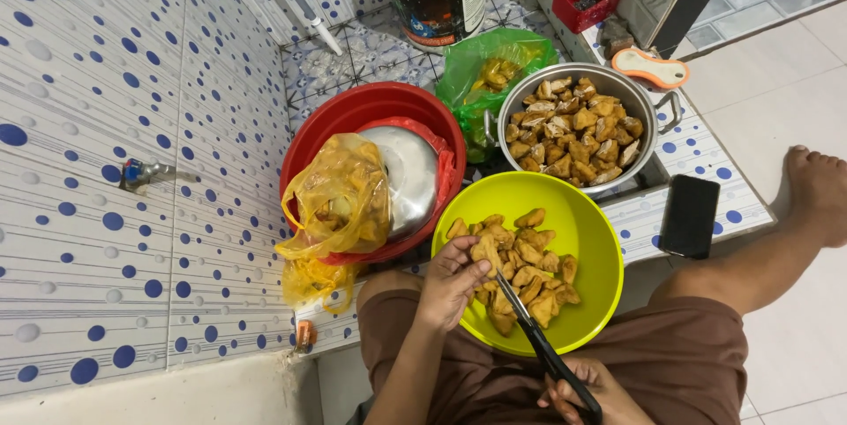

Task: Cutting pieces of fried tofu with scissors and placing them into a bowl.

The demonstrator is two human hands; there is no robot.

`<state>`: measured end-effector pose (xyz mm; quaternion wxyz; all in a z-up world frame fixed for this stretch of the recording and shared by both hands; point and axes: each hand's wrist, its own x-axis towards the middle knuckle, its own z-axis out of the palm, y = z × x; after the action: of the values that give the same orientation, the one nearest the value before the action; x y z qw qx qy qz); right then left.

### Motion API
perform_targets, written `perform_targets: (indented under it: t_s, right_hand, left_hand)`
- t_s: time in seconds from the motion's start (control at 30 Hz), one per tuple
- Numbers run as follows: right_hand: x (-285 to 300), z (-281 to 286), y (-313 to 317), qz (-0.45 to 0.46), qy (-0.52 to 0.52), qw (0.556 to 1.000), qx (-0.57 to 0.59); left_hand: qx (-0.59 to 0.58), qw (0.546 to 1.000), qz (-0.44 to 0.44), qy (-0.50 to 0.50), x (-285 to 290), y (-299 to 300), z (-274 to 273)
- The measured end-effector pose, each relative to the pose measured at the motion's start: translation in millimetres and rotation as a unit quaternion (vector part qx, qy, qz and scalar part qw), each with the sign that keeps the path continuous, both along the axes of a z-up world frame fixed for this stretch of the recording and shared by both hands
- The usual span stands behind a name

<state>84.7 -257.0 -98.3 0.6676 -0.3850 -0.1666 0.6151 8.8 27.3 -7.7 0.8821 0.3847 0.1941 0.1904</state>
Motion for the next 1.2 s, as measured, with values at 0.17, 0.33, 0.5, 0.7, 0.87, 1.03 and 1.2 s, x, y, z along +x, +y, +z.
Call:
perform_targets:
  t_s: [0.17, 0.33, 0.5, 0.7, 0.87, 1.03, 1.2]
  right_hand:
    - [-2, -15, -4, -0.022, -0.002, 0.999, -0.027]
    - [-2, -20, -8, -0.050, 0.023, 0.995, -0.085]
    - [0, 7, 1, 0.005, -0.029, 1.000, 0.006]
    - [-3, 22, 6, -0.014, -0.039, 0.999, 0.032]
    - [-3, 18, 7, -0.027, -0.030, 0.998, 0.037]
    - [-2, -5, 2, -0.027, -0.019, 0.999, 0.017]
    - [-4, -1, 2, -0.055, 0.005, 0.998, -0.029]
  left_hand:
    - [-0.005, 1.000, -0.002, -0.002, -1, 0, 1]
    - [-0.027, 0.999, 0.005, -0.025, -2, -2, -7]
    - [-0.054, 0.997, 0.016, -0.061, 1, -6, -7]
    - [-0.066, 0.998, -0.009, -0.017, -2, -15, -13]
    - [-0.096, 0.995, -0.022, -0.032, -5, -25, -23]
    - [-0.090, 0.995, -0.027, -0.041, -6, -24, -27]
    - [-0.079, 0.996, -0.035, -0.034, -7, -20, -22]
